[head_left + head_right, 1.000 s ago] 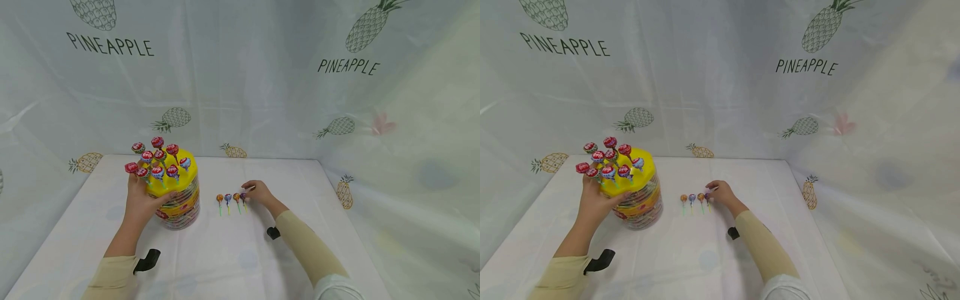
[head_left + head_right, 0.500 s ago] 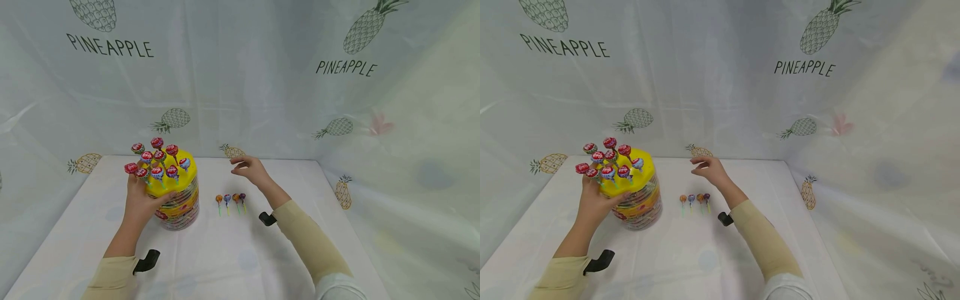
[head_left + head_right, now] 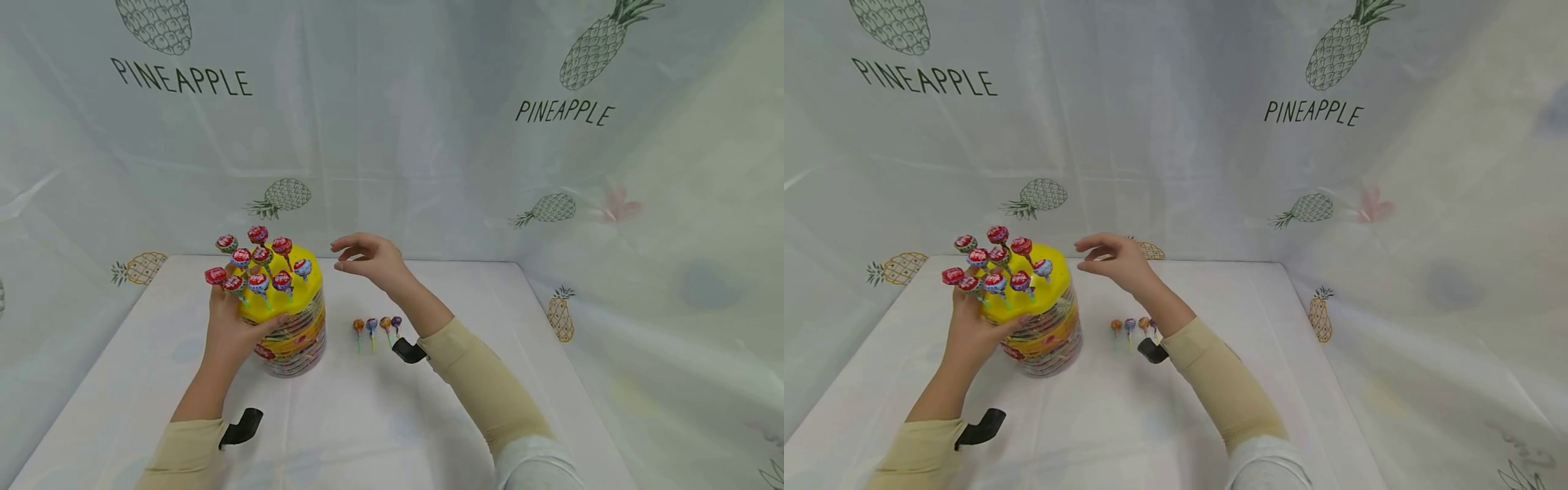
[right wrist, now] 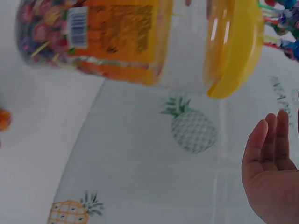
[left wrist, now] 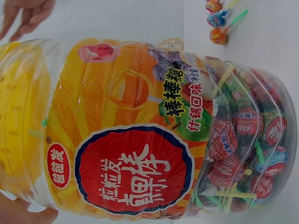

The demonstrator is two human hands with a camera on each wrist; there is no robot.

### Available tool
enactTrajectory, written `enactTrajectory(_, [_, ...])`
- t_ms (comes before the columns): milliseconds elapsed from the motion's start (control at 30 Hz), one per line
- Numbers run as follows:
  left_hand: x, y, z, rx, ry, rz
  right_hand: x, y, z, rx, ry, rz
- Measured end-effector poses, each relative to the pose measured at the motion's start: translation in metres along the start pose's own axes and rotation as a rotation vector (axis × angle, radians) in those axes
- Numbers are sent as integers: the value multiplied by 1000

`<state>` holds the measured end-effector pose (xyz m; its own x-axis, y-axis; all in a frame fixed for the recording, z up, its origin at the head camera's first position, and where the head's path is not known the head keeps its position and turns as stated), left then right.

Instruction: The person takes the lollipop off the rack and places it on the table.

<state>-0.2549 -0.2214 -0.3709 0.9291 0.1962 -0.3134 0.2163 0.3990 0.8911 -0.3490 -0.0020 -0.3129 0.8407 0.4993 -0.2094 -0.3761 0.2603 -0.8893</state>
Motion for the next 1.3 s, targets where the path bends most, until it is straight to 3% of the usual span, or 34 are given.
enactTrajectory(300, [0,0,0,0,1,-20,-9,-39,-24,-42,-56,74])
enactTrajectory(533, [0,1,0,1,1,-29,-11,-59,-45,-95,-163,153])
enactTrajectory(867, [-1,3,0,10,-1,-62,-14,-62,-59,-93,-225,126])
enactTrajectory(1300, [-1,3,0,18,-4,-67,-20,-67,-57,-104,-215,162])
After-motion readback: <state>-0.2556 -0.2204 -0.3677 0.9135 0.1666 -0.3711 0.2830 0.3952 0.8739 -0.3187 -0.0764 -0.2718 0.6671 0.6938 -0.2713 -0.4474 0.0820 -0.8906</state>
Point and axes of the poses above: each hand's wrist, its own x-axis away from the middle knuckle, its own z-axis out of the back of the hand, y = z × x, the point moved 10 cm from there along -x, towards the middle knuckle, and after that the axes turned 11 degrees about x, right-handed, at the moved point
